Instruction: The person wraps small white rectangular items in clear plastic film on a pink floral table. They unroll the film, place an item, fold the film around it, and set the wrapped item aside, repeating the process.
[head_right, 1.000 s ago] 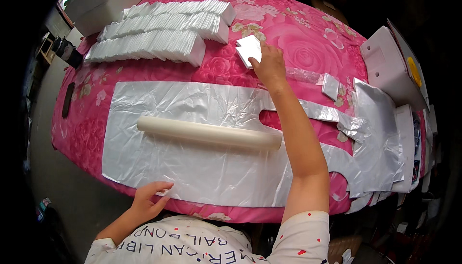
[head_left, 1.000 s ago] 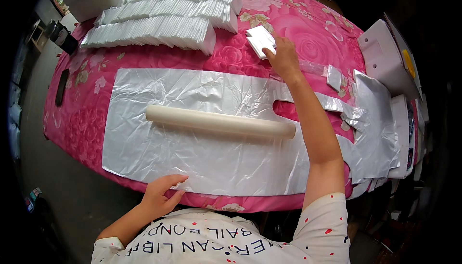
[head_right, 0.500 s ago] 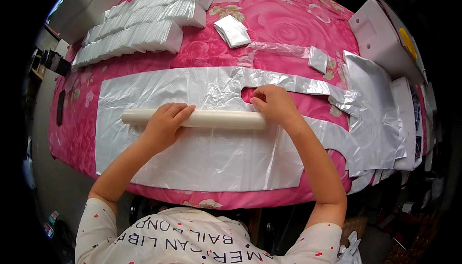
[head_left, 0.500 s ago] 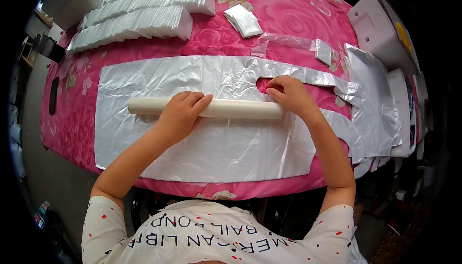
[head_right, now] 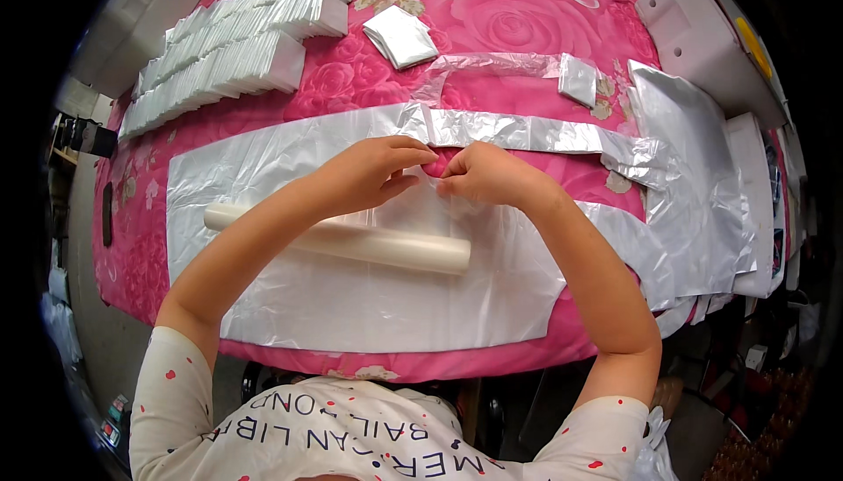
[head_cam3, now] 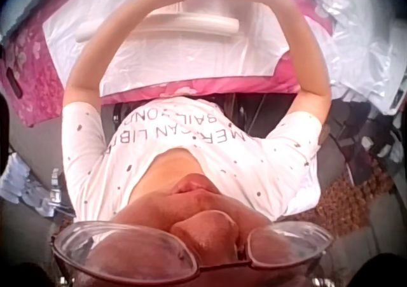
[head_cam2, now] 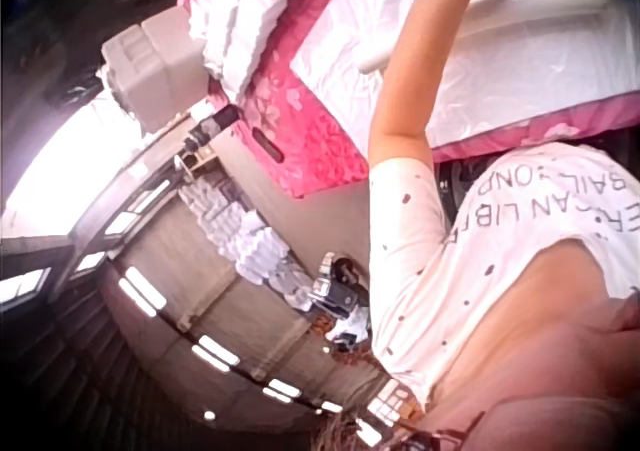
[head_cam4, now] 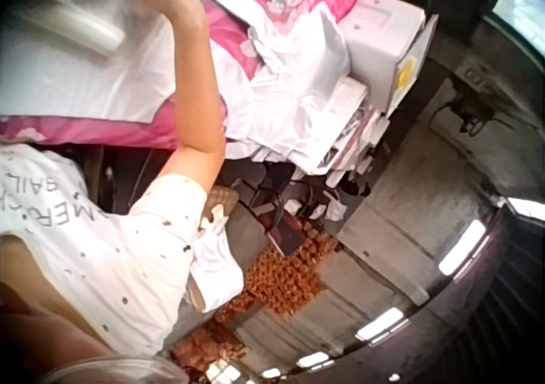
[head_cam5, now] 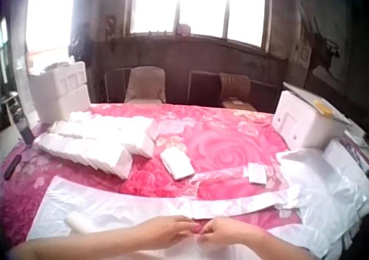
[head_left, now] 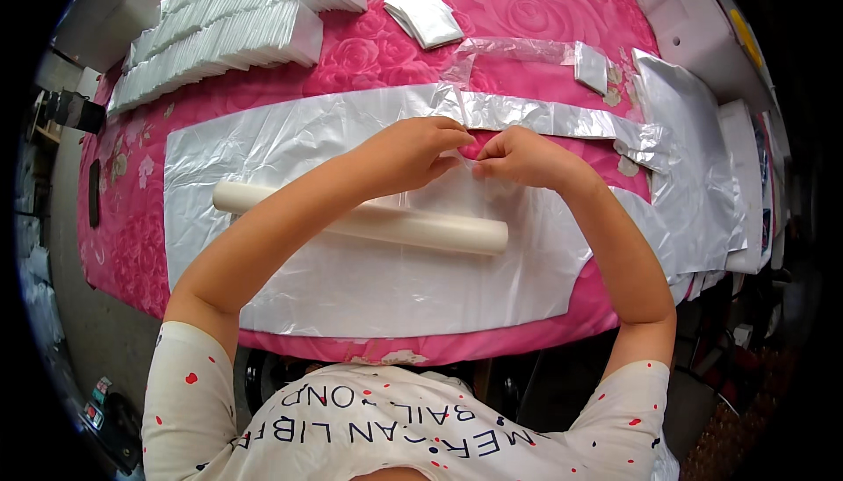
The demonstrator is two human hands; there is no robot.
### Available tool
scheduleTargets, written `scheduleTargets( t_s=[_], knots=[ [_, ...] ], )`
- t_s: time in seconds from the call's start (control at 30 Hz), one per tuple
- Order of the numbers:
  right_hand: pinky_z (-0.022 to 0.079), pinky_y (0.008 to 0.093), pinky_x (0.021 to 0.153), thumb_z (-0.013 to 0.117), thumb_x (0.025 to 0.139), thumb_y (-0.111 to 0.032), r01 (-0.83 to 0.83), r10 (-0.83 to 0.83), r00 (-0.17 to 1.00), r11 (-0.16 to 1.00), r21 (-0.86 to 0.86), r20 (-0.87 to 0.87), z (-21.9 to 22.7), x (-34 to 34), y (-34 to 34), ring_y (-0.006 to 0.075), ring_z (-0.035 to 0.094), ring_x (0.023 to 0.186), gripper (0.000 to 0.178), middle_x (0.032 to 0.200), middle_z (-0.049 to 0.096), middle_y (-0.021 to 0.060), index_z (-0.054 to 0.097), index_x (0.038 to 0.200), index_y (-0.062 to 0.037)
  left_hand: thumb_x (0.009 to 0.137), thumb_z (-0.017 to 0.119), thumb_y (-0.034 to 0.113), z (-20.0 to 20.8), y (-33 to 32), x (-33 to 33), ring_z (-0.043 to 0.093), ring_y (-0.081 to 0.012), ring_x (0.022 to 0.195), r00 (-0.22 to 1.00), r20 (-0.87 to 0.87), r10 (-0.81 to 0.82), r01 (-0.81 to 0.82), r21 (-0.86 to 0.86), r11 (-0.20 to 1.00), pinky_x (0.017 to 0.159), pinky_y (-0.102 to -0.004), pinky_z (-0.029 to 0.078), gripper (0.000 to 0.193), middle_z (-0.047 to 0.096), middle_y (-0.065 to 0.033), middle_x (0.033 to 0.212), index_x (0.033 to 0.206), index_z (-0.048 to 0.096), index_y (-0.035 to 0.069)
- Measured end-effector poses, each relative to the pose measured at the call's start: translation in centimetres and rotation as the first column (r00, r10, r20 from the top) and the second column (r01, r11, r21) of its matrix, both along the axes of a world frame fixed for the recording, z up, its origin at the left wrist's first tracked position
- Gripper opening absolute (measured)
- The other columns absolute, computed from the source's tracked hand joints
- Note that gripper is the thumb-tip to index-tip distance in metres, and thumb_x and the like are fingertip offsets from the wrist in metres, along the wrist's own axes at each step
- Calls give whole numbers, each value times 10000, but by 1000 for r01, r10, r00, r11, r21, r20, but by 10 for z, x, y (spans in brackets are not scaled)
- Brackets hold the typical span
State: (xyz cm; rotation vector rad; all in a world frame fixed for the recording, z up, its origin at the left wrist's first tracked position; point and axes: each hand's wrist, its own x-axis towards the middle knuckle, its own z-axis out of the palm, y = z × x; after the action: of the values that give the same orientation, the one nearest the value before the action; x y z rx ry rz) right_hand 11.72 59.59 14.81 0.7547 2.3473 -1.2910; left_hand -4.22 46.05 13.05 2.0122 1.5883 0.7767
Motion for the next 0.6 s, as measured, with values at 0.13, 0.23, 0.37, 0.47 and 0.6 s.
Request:
scheduleTargets(
  t_s=[0.13, 0.23, 0.37, 0.47, 0.6],
  knots=[
    [397, 255, 536, 645, 794, -211, 5, -4, 1000, 996, 86, -9, -1, -2, -9, 67, 456, 558, 228, 603, 562, 9, 663, 789, 17, 794, 628, 72, 5, 17, -4, 591, -299, 797, 989, -61, -137, 128, -135, 983, 696, -357, 479, 151, 604, -125, 900, 935, 644, 19],
    [395, 307, 537, 664, 776, -220, 58, -56, 997, 997, 42, -59, -8, 0, -9, 117, 480, 534, 240, 575, 545, 81, 637, 716, 11, 785, 635, 68, 5, 25, -7, 591, -291, 758, 976, -87, -198, 181, -175, 968, 675, -360, 475, 107, 597, -121, 857, 876, 655, 15],
    [406, 251, 548, 643, 785, -148, 68, -75, 987, 996, -52, -144, -17, 5, -6, 56, 473, 579, 172, 617, 575, 14, 664, 781, 22, 764, 658, 73, 4, 28, -8, 594, -270, 726, 980, -12, -197, 192, -163, 968, 653, -345, 471, 114, 593, -115, 833, 862, 656, 14],
    [418, 268, 564, 650, 782, -158, 93, -104, 977, 993, -69, -187, -18, 7, -9, 79, 496, 582, 175, 630, 589, 43, 670, 797, 16, 749, 673, 77, 9, 27, -9, 592, -253, 716, 990, 51, -130, 139, -281, 950, 641, -332, 465, 116, 590, -111, 806, 844, 661, 12],
    [434, 295, 589, 665, 779, -199, 76, -71, 990, 997, 29, -121, -10, 3, -12, 120, 528, 586, 204, 651, 611, 87, 677, 813, 2, 735, 685, 84, 4, 27, -5, 586, -247, 712, 994, 44, -104, 112, -277, 954, 642, -321, 463, 125, 592, -111, 798, 832, 666, 7]
  ],
)
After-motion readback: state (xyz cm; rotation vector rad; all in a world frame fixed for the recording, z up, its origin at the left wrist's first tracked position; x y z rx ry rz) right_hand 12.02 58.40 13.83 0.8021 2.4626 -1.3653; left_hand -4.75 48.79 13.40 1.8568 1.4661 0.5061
